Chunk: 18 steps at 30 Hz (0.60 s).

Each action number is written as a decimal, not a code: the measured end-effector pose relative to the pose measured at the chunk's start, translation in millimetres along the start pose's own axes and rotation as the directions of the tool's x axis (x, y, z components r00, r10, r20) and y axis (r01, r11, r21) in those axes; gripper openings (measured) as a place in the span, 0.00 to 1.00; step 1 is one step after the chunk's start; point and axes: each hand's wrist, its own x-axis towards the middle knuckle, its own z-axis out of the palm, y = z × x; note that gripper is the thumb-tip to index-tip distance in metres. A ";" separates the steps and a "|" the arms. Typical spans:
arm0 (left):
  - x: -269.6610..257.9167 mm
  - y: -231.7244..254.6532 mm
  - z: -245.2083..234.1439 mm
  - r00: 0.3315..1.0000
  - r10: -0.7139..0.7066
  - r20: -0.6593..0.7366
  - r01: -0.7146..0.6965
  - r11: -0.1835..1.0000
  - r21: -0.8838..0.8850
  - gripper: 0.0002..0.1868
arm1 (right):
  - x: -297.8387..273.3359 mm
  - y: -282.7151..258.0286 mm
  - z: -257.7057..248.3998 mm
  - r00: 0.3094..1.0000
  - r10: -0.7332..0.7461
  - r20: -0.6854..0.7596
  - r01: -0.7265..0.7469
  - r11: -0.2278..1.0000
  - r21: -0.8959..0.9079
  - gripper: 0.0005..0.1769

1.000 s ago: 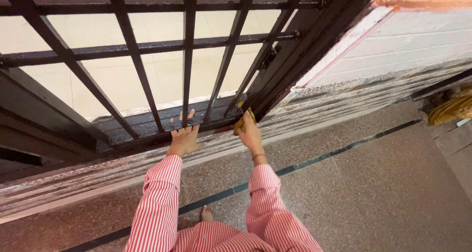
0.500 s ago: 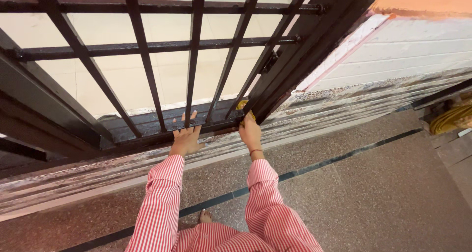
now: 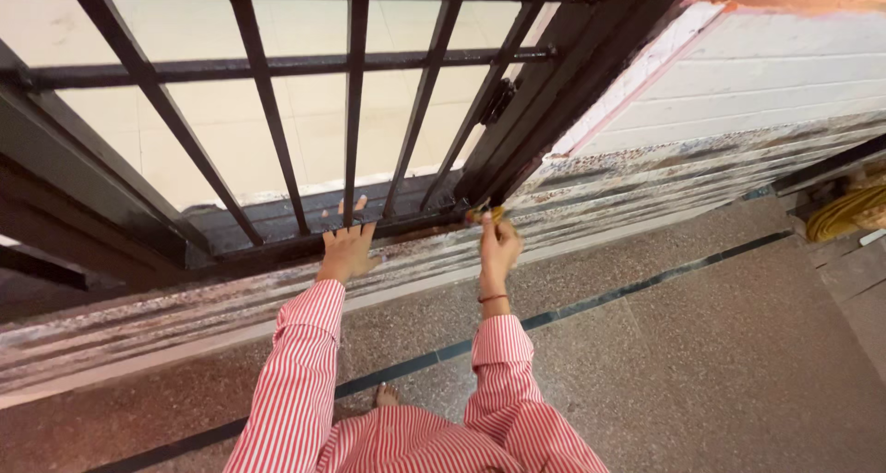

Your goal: The person cleans a metal window grille using a yellow cloth. They wipe the horizontal and vertical bars of the grille, moving the cloth back and forth to remove dust or dirt from the surface.

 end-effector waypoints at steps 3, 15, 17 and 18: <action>-15.2 7.4 19.1 0.955 0.023 -0.297 0.037 0.980 0.194 0.47 | -1.5 -10.9 -8.6 0.945 -0.274 -0.178 0.161 0.866 -0.473 0.22; -19.7 101.9 -29.2 0.380 -0.189 -0.906 -0.458 0.812 -0.362 0.37 | 20.3 -118.9 2.8 0.967 0.066 0.245 -0.185 0.843 0.506 0.26; -25.2 108.7 -44.6 0.374 -0.199 -0.906 -0.462 0.807 -0.368 0.41 | 12.1 -127.2 10.8 0.957 -0.009 0.289 -0.177 0.774 0.608 0.29; -25.4 111.3 -48.6 0.373 -0.204 -0.905 -0.463 0.804 -0.372 0.44 | 7.0 -126.2 12.7 0.946 -0.010 0.324 -0.205 0.756 0.622 0.30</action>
